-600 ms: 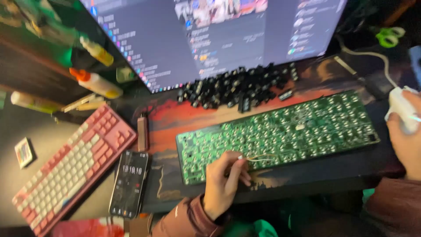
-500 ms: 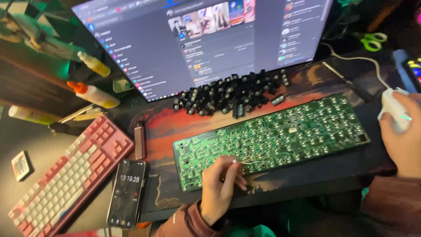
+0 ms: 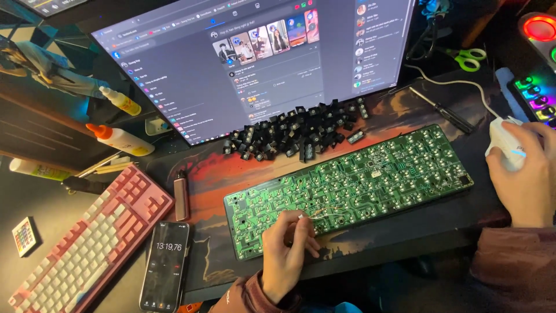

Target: Manually repairing or modifying a keyboard PCB by connecting thin wires to specific points on the circuit board.

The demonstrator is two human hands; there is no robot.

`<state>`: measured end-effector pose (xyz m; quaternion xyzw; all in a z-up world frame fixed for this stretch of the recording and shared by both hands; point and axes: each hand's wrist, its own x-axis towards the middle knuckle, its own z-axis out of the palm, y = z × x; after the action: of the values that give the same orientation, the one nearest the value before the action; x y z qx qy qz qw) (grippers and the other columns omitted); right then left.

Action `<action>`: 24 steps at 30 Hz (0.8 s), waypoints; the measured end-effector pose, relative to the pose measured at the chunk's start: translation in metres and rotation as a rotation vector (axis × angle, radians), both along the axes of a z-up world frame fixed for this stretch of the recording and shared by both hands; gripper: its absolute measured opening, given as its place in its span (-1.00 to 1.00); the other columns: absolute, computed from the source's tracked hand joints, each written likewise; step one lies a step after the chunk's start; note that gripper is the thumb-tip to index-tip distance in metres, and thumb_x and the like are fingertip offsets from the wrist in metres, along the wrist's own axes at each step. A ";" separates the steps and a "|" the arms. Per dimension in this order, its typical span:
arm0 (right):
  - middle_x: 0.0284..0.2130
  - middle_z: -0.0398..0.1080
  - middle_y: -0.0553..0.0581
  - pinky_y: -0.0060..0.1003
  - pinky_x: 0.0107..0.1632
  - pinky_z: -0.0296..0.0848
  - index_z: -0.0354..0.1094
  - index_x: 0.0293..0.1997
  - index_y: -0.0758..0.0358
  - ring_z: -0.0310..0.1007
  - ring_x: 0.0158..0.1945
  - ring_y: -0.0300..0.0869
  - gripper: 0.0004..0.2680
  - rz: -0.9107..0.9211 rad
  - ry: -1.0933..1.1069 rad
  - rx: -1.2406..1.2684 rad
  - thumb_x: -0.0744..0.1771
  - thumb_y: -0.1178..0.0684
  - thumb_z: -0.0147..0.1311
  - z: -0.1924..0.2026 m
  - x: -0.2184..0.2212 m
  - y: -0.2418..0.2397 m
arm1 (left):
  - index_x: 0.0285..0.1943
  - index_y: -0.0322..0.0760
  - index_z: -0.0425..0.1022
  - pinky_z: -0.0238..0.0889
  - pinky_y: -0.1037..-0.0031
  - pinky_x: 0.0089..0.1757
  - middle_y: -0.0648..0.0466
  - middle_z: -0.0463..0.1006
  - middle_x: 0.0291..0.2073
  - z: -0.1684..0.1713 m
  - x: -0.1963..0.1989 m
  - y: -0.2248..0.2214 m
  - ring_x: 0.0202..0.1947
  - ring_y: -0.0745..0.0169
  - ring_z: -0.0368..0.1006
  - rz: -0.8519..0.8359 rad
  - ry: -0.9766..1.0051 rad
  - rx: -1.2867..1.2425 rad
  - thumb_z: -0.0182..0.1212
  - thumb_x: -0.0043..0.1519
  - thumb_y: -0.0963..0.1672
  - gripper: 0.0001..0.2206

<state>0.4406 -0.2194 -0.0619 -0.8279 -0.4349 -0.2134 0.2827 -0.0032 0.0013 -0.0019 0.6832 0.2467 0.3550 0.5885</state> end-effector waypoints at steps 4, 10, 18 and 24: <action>0.52 0.48 0.57 0.30 0.52 0.57 0.74 0.60 0.60 0.56 0.48 0.45 -0.66 -0.004 -0.040 -0.005 0.55 0.43 0.36 -0.006 0.004 -0.002 | 0.04 -0.34 0.52 0.64 0.45 -0.55 -0.02 0.65 -0.41 0.003 0.000 0.000 -0.60 0.14 0.73 0.001 0.002 0.015 0.11 0.67 -0.09 -0.78; 0.53 0.43 0.59 0.29 0.51 0.61 0.70 0.60 0.70 0.54 0.45 0.43 -0.64 0.015 -0.035 0.017 0.53 0.49 0.34 -0.006 0.004 -0.001 | 0.05 -0.33 0.52 0.62 0.45 -0.57 0.01 0.57 -0.44 0.002 -0.002 0.000 -0.60 0.13 0.72 0.004 -0.003 0.000 0.09 0.68 -0.09 -0.77; 0.54 0.42 0.59 0.32 0.55 0.58 0.71 0.58 0.67 0.52 0.48 0.44 -0.66 0.015 -0.023 0.007 0.53 0.48 0.34 -0.004 0.003 -0.002 | 0.07 -0.34 0.51 0.62 0.46 -0.58 0.01 0.55 -0.43 0.003 -0.003 0.000 -0.60 0.14 0.72 -0.007 -0.010 -0.004 0.07 0.69 -0.08 -0.77; 0.52 0.38 0.70 0.39 0.63 0.46 0.54 0.71 0.78 0.45 0.55 0.53 -0.63 0.106 0.036 0.042 0.58 0.52 0.25 0.016 -0.005 0.009 | 0.12 -0.33 0.62 0.56 0.49 -0.56 0.08 0.60 -0.45 0.005 -0.002 0.001 -0.62 0.26 0.66 0.045 0.067 0.054 0.09 0.67 -0.08 -0.76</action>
<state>0.4355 -0.2106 -0.0460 -0.8013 -0.4683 -0.1923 0.3187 -0.0054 0.0025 0.0036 0.7048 0.2721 0.3516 0.5528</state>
